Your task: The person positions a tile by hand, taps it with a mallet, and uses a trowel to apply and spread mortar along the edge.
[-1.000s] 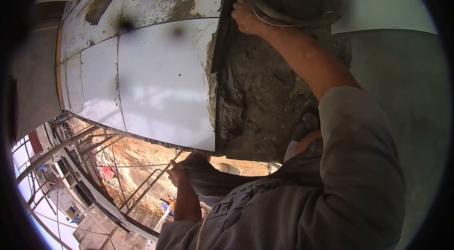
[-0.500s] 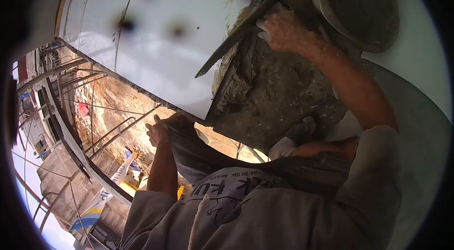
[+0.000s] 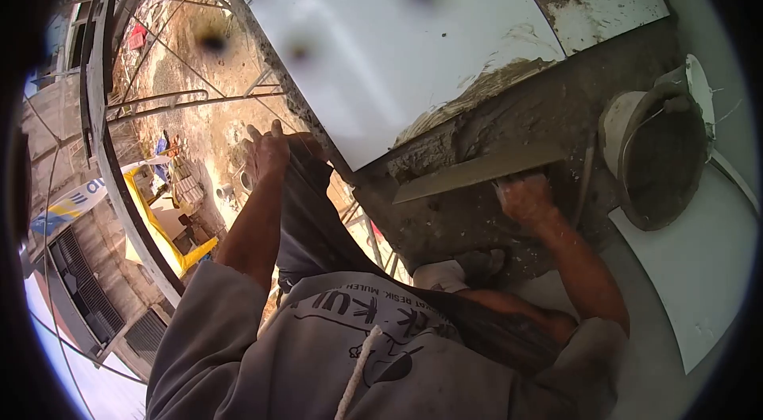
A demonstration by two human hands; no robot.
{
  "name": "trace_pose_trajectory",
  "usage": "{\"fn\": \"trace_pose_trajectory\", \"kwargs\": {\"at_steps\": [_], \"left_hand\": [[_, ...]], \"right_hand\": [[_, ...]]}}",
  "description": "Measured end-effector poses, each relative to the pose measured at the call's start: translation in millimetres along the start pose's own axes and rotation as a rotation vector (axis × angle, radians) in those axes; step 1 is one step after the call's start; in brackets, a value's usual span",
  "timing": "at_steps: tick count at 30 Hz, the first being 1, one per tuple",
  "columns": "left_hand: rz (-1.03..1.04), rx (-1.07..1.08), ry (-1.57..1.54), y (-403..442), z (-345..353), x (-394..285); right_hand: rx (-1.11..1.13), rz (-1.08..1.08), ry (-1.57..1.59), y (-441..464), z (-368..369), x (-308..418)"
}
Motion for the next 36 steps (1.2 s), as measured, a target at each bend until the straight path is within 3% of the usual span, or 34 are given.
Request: {"fn": "trace_pose_trajectory", "kwargs": {"at_steps": [2, 9, 11, 15, 17, 23, 26, 36], "left_hand": [[0.010, -0.032, 0.036, 1, 0, 1], [0.036, -0.056, -0.021, 8, 1, 9], [0.038, -0.052, -0.036, 9, 2, 12], [0.058, -0.054, -0.037, 13, 3, 12], [0.051, -0.049, -0.037, 14, 4, 14], [0.019, -0.035, -0.059, 15, 3, 23], [0.019, -0.039, -0.057, 17, 7, 25], [0.024, -0.054, -0.069, 17, 7, 26]], "right_hand": [[-0.785, -0.281, -0.142, -7, -15, 9], [-0.840, -0.333, -0.240, 30, -27, 29], [-0.659, -0.318, -0.250, 41, -24, 27], [-0.566, -0.255, -0.180, 46, -30, 27], [-0.678, -0.256, -0.333, 41, -33, 35], [-0.680, -0.212, -0.374, 41, -37, 55], [-0.613, -0.234, -0.305, 50, -41, 75], [-0.686, -0.318, -0.195, 57, -34, 123]]}}
Point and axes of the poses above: each hand's wrist, its own y-axis towards the middle knuckle, its own z-axis out of the palm, x = y × z, the point moved 6 cm from there along y, towards the middle knuckle, and after that the axes turned 13 degrees about x, right-handed, at the moved point
